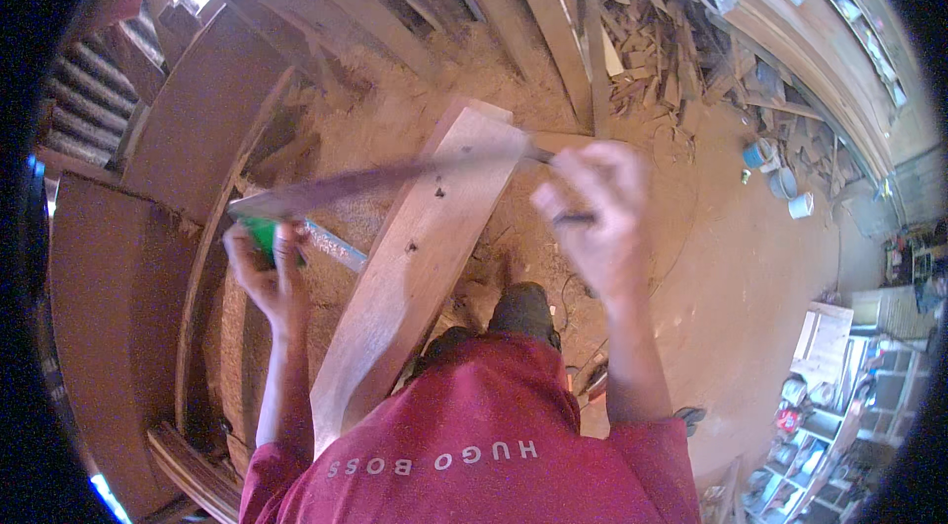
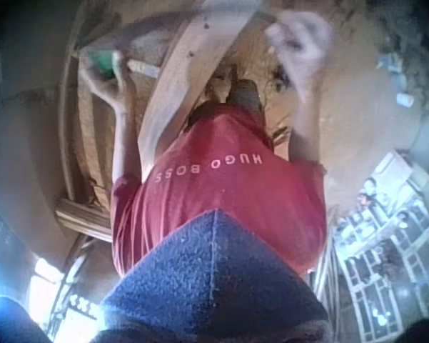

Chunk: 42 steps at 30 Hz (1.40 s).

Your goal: The person uses a square and a pen to mark lines on wood planks and then picks up the planks to stack them.

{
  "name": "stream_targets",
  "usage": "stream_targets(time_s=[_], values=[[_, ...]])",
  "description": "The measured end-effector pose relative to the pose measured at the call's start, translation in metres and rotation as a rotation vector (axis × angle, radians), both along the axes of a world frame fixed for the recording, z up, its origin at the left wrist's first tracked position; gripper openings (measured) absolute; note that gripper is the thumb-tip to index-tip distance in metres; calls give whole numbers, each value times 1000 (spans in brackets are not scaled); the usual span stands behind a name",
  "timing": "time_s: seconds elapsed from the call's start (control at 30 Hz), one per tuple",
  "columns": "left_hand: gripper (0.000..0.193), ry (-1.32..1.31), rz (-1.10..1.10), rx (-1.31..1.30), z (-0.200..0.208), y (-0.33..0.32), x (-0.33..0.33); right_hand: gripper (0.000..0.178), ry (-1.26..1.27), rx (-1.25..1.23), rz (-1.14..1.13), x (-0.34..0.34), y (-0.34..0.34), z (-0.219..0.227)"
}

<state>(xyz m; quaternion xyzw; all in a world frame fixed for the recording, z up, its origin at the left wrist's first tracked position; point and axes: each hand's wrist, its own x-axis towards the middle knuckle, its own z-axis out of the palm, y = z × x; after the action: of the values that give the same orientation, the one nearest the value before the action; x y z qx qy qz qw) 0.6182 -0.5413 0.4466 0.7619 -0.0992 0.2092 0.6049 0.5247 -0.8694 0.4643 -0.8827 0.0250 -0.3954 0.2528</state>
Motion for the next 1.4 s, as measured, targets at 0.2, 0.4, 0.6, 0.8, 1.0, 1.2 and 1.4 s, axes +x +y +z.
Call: stream_targets(time_s=[0.2,0.4,0.6,0.8,1.0,1.2,1.4], values=[[38,-275,-56,512,-8,-78,8,30,217,362,230,74,-52,5],[33,-248,-370,637,-38,-124,-4,41,208,278,435,107,-54,-40],[19,-491,-348,414,-34,-168,18,40,195,15,288,137,-78,-16],[15,-594,-242,396,-71,-166,32,38,269,85,364,161,-63,-31],[14,-368,-217,327,-80,-159,47,35,375,122,403,183,-39,-44],[42,-38,-220,141,-102,-177,44,33,510,146,445,196,-11,-63],[72,-257,-422,292,-108,-170,39,30,604,186,466,186,9,-75]])
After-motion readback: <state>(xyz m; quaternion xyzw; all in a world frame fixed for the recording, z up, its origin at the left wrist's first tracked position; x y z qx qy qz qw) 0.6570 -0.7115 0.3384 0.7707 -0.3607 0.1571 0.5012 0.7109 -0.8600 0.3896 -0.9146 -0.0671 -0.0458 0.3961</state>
